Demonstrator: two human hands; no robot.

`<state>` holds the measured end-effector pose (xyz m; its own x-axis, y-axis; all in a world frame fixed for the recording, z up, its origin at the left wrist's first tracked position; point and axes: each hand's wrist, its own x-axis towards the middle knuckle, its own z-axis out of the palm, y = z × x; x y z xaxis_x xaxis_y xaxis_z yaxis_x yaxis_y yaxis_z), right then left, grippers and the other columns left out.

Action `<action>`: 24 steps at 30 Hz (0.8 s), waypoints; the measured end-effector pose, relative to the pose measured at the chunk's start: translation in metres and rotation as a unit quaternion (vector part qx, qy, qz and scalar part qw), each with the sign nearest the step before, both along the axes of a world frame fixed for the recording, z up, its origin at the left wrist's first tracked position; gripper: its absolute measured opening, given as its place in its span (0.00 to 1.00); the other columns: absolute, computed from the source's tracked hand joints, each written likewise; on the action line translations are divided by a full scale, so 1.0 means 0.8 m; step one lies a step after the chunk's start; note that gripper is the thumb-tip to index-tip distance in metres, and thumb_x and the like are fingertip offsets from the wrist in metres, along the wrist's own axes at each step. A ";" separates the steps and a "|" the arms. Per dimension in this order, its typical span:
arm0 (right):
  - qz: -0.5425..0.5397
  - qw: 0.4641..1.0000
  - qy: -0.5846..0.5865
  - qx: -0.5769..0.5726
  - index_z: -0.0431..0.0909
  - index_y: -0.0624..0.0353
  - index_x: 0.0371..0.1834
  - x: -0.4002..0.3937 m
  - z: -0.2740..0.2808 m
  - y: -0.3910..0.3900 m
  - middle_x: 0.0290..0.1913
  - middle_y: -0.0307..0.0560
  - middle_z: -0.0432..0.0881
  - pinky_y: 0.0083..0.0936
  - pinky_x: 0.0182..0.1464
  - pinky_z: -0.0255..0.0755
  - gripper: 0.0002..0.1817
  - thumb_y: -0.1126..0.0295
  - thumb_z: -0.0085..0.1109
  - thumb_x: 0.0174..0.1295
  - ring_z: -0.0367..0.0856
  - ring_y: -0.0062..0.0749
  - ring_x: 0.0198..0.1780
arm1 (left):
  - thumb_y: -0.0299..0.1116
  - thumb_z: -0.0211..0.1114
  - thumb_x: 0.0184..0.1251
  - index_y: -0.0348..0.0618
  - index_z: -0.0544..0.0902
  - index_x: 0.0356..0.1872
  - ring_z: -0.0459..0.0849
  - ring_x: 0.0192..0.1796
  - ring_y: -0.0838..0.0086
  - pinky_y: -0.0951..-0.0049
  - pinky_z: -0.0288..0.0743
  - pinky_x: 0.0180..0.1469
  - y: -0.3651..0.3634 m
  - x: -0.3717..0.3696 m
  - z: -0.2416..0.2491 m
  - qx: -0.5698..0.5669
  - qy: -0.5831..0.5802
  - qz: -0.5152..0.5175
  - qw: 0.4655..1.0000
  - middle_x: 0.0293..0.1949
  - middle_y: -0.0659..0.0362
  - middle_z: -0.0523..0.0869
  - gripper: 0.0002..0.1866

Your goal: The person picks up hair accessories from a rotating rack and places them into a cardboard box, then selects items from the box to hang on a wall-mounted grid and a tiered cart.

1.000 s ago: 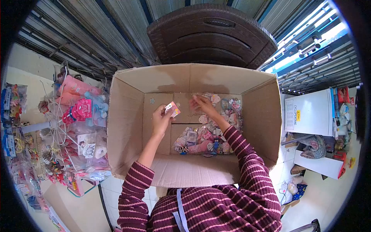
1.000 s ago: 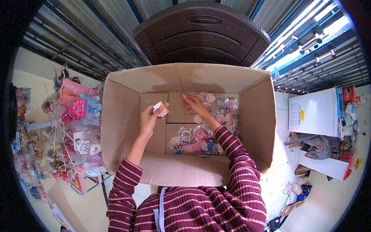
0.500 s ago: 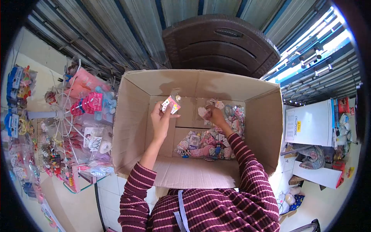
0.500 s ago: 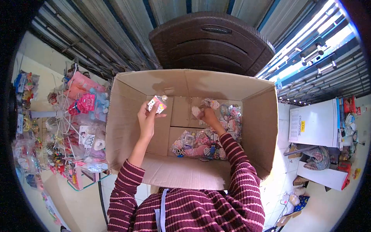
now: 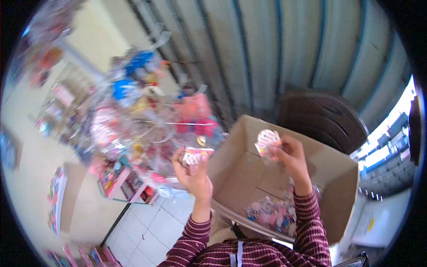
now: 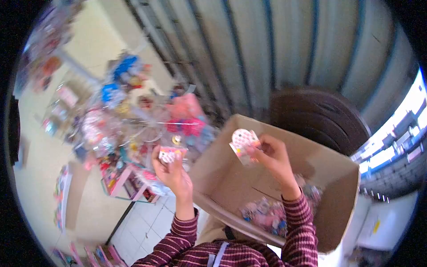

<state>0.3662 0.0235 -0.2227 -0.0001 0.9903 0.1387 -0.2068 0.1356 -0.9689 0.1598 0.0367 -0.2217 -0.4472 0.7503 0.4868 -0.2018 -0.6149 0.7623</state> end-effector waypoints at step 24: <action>0.047 0.660 -0.142 0.736 0.67 0.63 0.18 -0.377 0.348 0.031 0.50 0.55 0.65 0.39 0.54 0.55 0.09 0.70 0.55 0.45 0.61 0.47 0.54 | 0.25 0.53 0.56 0.36 0.62 0.47 0.75 0.37 0.73 0.76 0.71 0.38 -0.125 -0.220 0.122 0.199 -0.053 0.438 0.875 0.39 0.57 0.72 0.17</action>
